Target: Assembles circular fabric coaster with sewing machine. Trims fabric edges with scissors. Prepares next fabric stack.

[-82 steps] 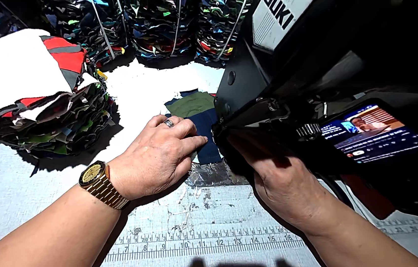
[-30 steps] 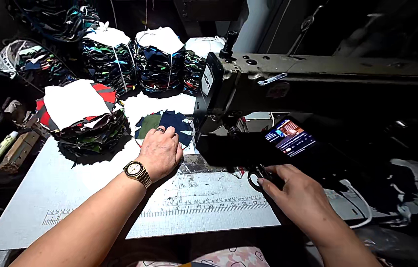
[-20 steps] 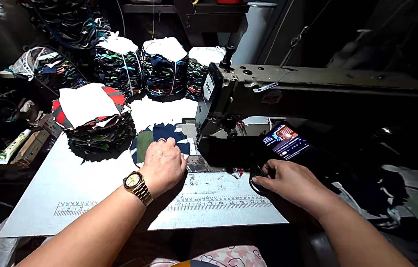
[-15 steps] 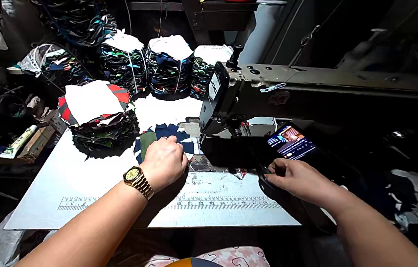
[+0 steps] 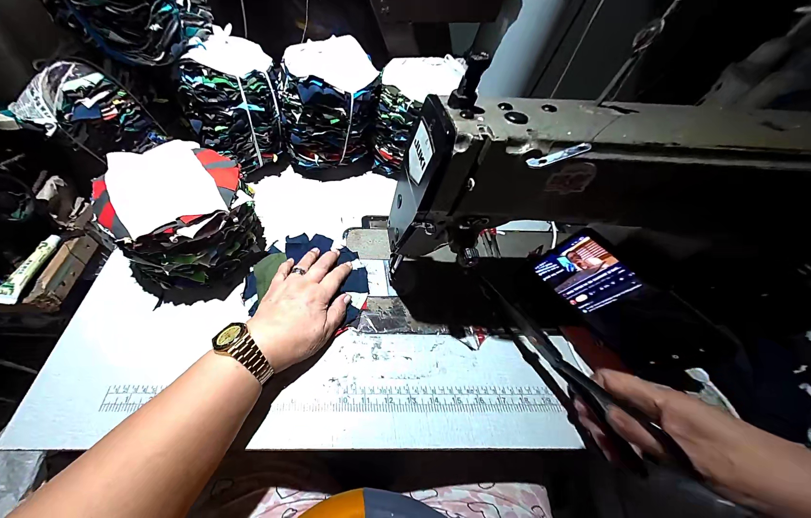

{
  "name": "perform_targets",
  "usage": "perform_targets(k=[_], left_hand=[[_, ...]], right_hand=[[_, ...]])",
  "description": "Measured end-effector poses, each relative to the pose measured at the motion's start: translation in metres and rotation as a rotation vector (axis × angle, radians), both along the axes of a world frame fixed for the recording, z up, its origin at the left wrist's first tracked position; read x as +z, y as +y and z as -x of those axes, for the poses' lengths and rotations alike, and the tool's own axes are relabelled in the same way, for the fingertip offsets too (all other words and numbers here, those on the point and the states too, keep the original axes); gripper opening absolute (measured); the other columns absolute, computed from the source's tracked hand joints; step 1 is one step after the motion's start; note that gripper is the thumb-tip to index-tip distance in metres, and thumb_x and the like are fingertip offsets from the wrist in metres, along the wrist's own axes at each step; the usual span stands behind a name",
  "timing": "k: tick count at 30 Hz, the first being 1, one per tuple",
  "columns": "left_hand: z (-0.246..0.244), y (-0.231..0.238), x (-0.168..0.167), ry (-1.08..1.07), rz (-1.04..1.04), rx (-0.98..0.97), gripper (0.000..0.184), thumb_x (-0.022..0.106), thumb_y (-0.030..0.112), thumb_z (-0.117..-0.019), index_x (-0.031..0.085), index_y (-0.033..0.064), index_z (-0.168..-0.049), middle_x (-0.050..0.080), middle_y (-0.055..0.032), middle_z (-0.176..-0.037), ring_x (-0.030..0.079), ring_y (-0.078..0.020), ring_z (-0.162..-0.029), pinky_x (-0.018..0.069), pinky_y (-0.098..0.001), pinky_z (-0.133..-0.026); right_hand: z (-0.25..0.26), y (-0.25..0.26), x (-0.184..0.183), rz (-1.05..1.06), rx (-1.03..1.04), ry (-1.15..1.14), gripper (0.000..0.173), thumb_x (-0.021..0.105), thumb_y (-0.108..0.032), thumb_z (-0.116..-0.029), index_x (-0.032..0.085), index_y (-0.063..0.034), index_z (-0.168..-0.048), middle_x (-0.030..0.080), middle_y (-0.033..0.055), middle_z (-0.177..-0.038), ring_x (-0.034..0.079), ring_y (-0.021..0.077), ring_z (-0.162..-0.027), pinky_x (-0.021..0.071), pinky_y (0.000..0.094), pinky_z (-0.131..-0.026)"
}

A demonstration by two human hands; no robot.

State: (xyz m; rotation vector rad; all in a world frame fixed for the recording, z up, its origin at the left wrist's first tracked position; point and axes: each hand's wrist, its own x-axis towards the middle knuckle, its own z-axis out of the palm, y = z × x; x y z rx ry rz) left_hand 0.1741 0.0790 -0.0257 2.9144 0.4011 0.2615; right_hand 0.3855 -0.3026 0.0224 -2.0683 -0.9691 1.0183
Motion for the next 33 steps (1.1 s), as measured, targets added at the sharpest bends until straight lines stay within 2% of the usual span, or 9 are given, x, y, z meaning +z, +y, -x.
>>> perform_targets(k=[2,4,7,12,17,23,26,31,33], left_hand=[[0.006,-0.004,0.002,0.009,0.000,0.019,0.057,0.026,0.043,-0.1079,0.047,0.0182,-0.155,0.036,-0.0075,-0.166,0.028,-0.0331,-0.155,0.0227,-0.0644,-0.121],[0.014,-0.009,0.004,0.020,0.002,0.030,0.057,0.026,0.042,-0.1079,0.045,0.0180,-0.156,0.035,-0.0078,-0.166,0.028,-0.0340,-0.155,0.0234,-0.0650,-0.120],[0.030,-0.017,0.008,0.060,0.017,0.042,0.059,0.025,0.044,-0.1071,0.040,0.0213,-0.159,0.032,-0.0071,-0.168,0.025,-0.0331,-0.156,0.0228,-0.0647,-0.121],[0.052,-0.047,0.009,0.059,0.039,0.047,0.062,0.027,0.051,-0.1050,0.043,0.0231,-0.158,0.032,-0.0097,-0.167,0.024,-0.0339,-0.156,0.0231,-0.0630,-0.121],[0.065,-0.065,0.001,0.015,0.025,0.052,0.065,0.026,0.056,-0.1049,0.046,0.0223,-0.156,0.032,-0.0068,-0.168,0.024,-0.0326,-0.156,0.0242,-0.0597,-0.122],[0.072,-0.078,-0.011,-0.076,-0.004,0.036,0.065,0.029,0.062,-0.1041,0.050,0.0257,-0.154,0.035,-0.0089,-0.166,0.025,-0.0356,-0.156,0.0233,-0.0625,-0.122],[0.072,-0.080,-0.012,-0.081,-0.009,0.038,0.064,0.028,0.062,-0.1041,0.051,0.0280,-0.153,0.036,-0.0088,-0.166,0.025,-0.0356,-0.155,0.0237,-0.0625,-0.121],[0.083,-0.083,-0.011,-0.061,0.003,-0.029,0.087,0.039,0.082,-0.0899,0.049,0.0249,-0.154,0.034,-0.0113,-0.166,0.023,-0.0368,-0.156,0.0227,-0.0655,-0.121],[0.090,-0.085,-0.012,-0.059,-0.003,-0.081,0.097,0.047,0.088,-0.0812,0.049,0.0240,-0.154,0.034,-0.0128,-0.166,0.024,-0.0390,-0.155,0.0244,-0.0667,-0.120]], right_hand=[[0.005,-0.015,0.013,0.007,0.121,0.113,0.055,0.062,-0.061,-0.0919,0.058,-0.0114,-0.116,0.067,-0.0029,-0.093,0.066,0.0077,-0.080,0.0565,0.0278,-0.070],[0.016,-0.021,0.021,0.002,0.201,0.213,0.062,0.059,-0.067,-0.0919,0.056,-0.0106,-0.117,0.066,-0.0019,-0.095,0.065,0.0086,-0.084,0.0545,0.0290,-0.072],[0.035,-0.015,0.021,0.001,0.235,0.380,0.069,0.057,-0.075,-0.0889,0.057,-0.0112,-0.115,0.065,0.0010,-0.094,0.066,0.0135,-0.083,0.0556,0.0329,-0.071],[0.045,0.017,0.002,-0.020,0.322,0.503,0.055,0.055,-0.067,-0.0959,0.057,-0.0146,-0.114,0.065,0.0021,-0.093,0.067,0.0140,-0.079,0.0580,0.0323,-0.068],[0.041,0.064,0.000,0.043,0.270,0.462,0.062,0.056,-0.076,-0.0886,0.059,-0.0179,-0.110,0.066,0.0004,-0.088,0.068,0.0125,-0.071,0.0599,0.0288,-0.061],[0.044,0.107,0.001,0.040,0.221,0.401,0.042,0.057,-0.058,-0.0958,0.059,-0.0160,-0.099,0.063,0.0009,-0.077,0.065,0.0087,-0.065,0.0558,0.0209,-0.060],[0.051,0.110,0.000,0.029,0.116,0.365,0.039,0.066,-0.054,-0.0917,0.061,-0.0149,-0.095,0.062,0.0027,-0.071,0.063,0.0082,-0.058,0.0528,0.0190,-0.054],[0.056,0.072,-0.002,0.066,0.167,0.330,0.038,0.064,-0.056,-0.0926,0.060,-0.0192,-0.098,0.063,-0.0018,-0.074,0.064,0.0081,-0.059,0.0548,0.0231,-0.053],[0.057,0.044,-0.002,0.047,0.282,0.347,0.042,0.060,-0.059,-0.0966,0.058,-0.0178,-0.106,0.064,-0.0026,-0.084,0.065,0.0082,-0.068,0.0567,0.0267,-0.059]])
